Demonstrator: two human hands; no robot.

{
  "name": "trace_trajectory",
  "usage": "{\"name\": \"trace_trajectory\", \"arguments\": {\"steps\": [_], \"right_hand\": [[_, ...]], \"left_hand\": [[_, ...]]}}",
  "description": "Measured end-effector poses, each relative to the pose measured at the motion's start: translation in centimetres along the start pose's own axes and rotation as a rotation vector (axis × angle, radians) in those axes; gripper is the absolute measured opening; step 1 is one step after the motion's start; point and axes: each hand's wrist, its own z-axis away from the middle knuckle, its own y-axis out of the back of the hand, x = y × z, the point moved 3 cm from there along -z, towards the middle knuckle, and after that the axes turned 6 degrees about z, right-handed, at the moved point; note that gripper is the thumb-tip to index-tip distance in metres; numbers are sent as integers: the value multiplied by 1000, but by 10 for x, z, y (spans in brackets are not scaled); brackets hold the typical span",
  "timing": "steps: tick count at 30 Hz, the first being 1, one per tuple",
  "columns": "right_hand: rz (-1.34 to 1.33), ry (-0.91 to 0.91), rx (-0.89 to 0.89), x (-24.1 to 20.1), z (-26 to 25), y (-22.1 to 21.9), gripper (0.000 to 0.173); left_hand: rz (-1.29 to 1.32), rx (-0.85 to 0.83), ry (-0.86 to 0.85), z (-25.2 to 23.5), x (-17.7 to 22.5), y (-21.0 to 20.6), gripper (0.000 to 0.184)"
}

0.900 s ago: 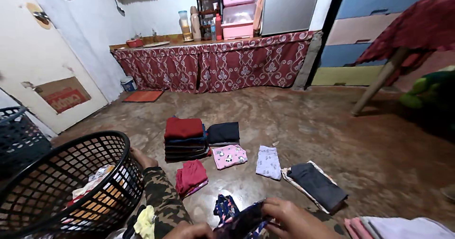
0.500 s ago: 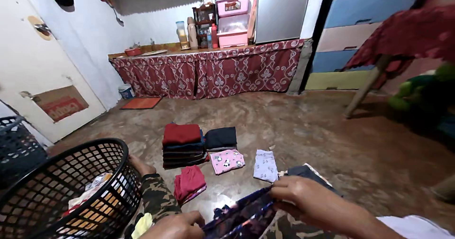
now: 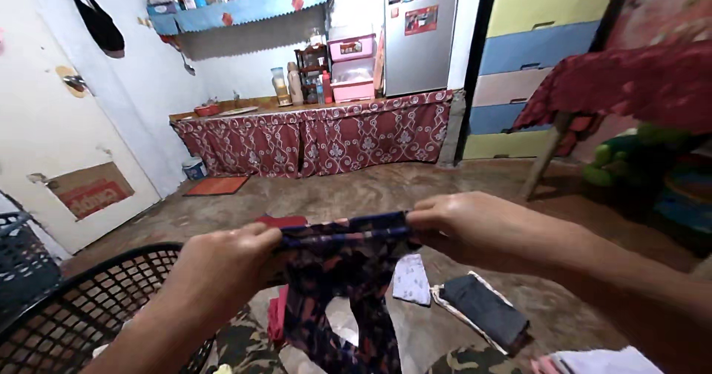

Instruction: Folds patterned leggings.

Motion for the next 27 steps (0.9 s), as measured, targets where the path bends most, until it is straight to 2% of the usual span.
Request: {"name": "trace_trajectory", "arguments": {"steps": [3,5,7,8,10,13,15,19,24,27], "right_hand": [[54,8,254,3,4,9,20],[-23,-19,152,3,6,14,18],[-72,-27,35,7,6,13,17],[-67,-31,55,9,5,14,17],[-49,-26,123,16,4,17,19],[-108,-58,28,18,0,14,24],[-98,-58,55,19,-3,9,26],[-90,-51,140,25,-9,1,27],[-124,-27,233,30,-14,-8,25],[-157,6,300,28,-15,-9,21]], "left_hand": [[-65,99,17,-9,-5,10,45],[-65,123,31,-13,-4,15,42],[-35,26,65,-16,-3,16,31],[-21,-24,84,-18,-3,14,31],[-14,-107,132,-22,-2,12,37],[3,-195,203,-23,0,15,49],[11,-211,195,-23,-1,16,51],[42,-164,154,-21,-4,10,49],[134,85,68,-18,-8,0,42],[175,163,84,-19,-5,0,37]]}}
